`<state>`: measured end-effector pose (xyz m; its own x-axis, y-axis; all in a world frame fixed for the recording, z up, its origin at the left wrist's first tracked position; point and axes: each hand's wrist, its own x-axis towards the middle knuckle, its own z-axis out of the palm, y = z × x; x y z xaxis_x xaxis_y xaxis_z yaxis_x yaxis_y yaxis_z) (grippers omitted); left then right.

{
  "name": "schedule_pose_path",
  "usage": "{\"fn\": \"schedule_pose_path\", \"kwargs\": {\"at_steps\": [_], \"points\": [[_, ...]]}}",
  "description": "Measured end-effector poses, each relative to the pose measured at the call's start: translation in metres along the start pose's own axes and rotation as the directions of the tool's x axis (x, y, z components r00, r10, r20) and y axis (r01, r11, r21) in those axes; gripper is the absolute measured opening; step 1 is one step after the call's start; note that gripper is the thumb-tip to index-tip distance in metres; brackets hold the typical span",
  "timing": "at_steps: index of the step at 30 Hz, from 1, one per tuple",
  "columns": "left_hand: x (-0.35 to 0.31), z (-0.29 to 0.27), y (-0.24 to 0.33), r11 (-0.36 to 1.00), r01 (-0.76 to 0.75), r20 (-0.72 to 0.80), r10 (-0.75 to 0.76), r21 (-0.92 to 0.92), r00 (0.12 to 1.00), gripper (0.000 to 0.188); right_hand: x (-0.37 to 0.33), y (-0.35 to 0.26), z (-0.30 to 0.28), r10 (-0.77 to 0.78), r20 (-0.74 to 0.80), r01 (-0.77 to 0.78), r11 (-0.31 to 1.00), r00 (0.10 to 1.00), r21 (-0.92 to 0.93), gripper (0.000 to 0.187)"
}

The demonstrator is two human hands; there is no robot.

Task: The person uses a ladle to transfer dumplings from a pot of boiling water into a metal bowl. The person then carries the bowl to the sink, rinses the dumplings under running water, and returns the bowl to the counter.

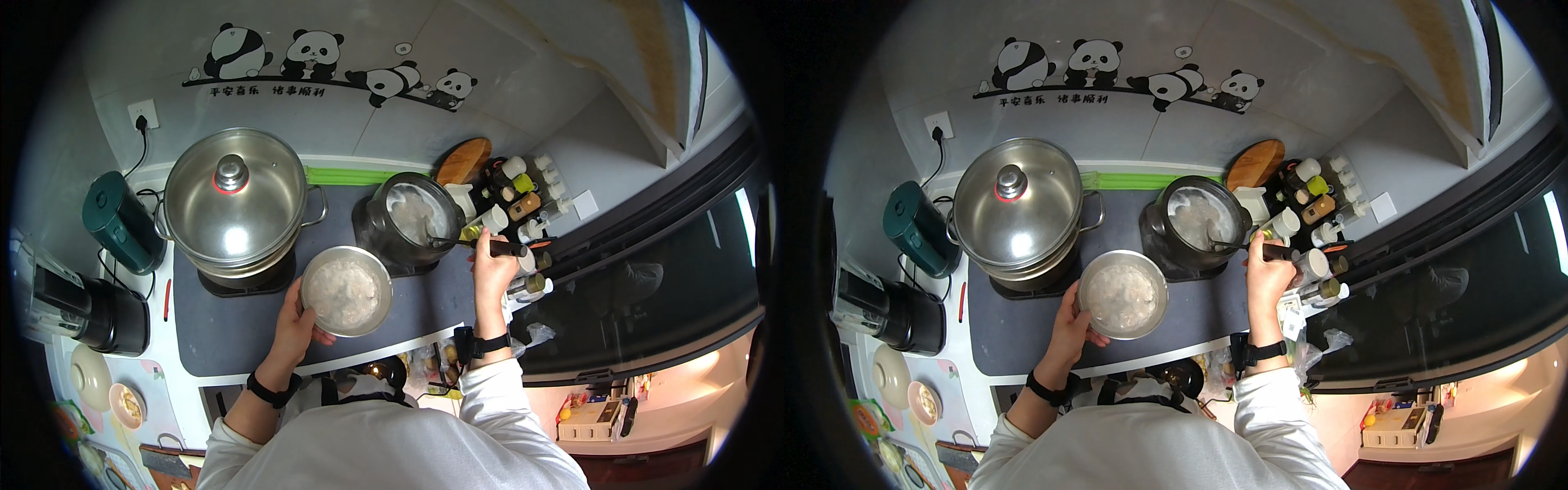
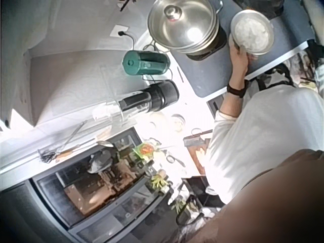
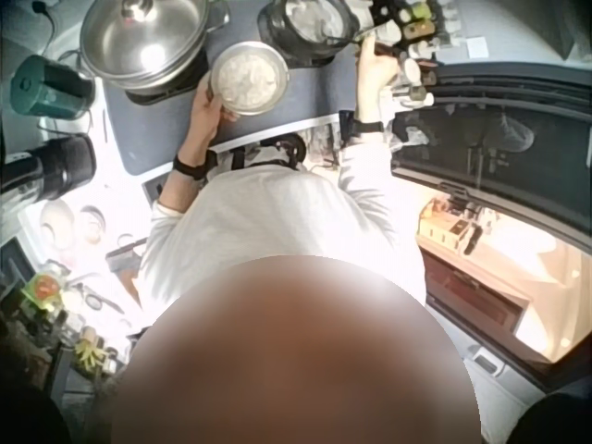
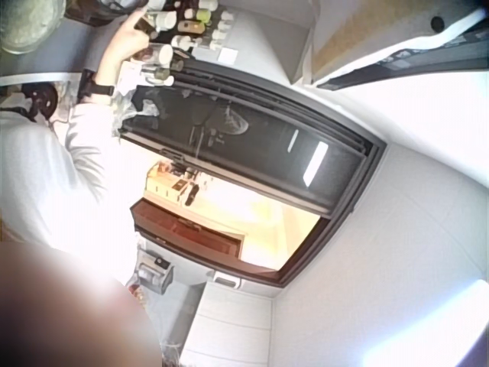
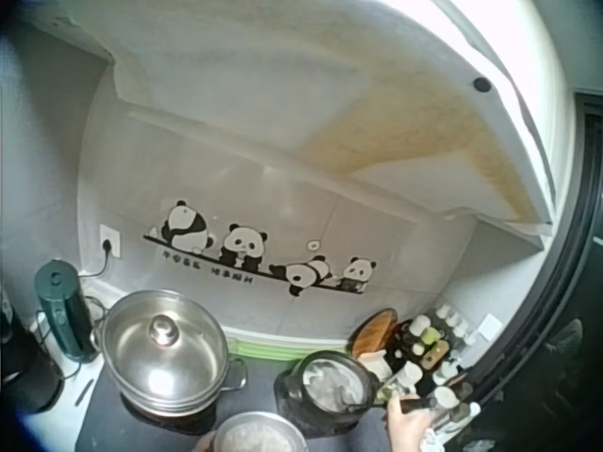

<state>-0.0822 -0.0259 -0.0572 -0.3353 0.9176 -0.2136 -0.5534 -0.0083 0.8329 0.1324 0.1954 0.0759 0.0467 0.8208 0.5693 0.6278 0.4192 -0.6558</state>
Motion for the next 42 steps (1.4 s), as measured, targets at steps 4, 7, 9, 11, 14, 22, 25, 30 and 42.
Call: {"fn": "schedule_pose_path", "kwargs": {"at_steps": [4,7,9,11,14,22,25,30,42], "points": [[0.0,-0.001,0.0,1.0,-0.008,0.004,0.008,0.007,1.0,0.066,-0.001,0.0,0.001,-0.023,0.002,0.023,0.999,1.0,-0.039,0.034],[0.0,-0.001,0.0,1.0,-0.01,0.008,0.01,0.009,1.0,0.067,-0.002,0.002,0.002,-0.044,0.002,0.044,0.997,0.999,-0.063,0.034],[0.001,-0.001,0.0,1.0,-0.01,0.011,0.01,0.007,1.0,0.067,-0.001,0.004,0.002,-0.064,0.004,0.064,0.995,0.998,-0.083,0.033],[0.001,-0.001,0.0,1.0,-0.01,0.015,0.01,0.003,1.0,0.067,0.0,0.007,0.002,-0.089,0.011,0.09,0.99,0.996,-0.105,0.032],[0.001,-0.001,0.0,1.0,-0.004,0.008,0.004,-0.004,1.0,0.067,0.002,0.011,-0.001,-0.067,0.043,0.072,0.989,0.997,-0.126,0.026],[0.003,0.003,0.0,1.0,0.004,0.001,-0.004,-0.015,1.0,0.068,0.01,0.023,0.0,-0.125,0.091,0.136,0.982,0.988,-0.13,0.025],[0.004,0.006,0.001,1.0,-0.004,-0.008,0.004,-0.019,1.0,0.068,0.013,0.022,-0.002,-0.084,0.131,0.105,0.982,0.988,-0.156,0.025],[0.002,0.012,0.002,1.0,-0.009,-0.028,0.008,-0.018,1.0,0.066,0.02,0.016,-0.007,-0.03,0.175,0.057,0.987,0.984,-0.148,0.025],[0.001,0.023,0.006,1.0,-0.018,-0.059,0.018,-0.002,0.998,0.062,0.035,0.018,-0.01,-0.034,0.2,0.063,0.988,0.979,-0.14,0.023]]}}
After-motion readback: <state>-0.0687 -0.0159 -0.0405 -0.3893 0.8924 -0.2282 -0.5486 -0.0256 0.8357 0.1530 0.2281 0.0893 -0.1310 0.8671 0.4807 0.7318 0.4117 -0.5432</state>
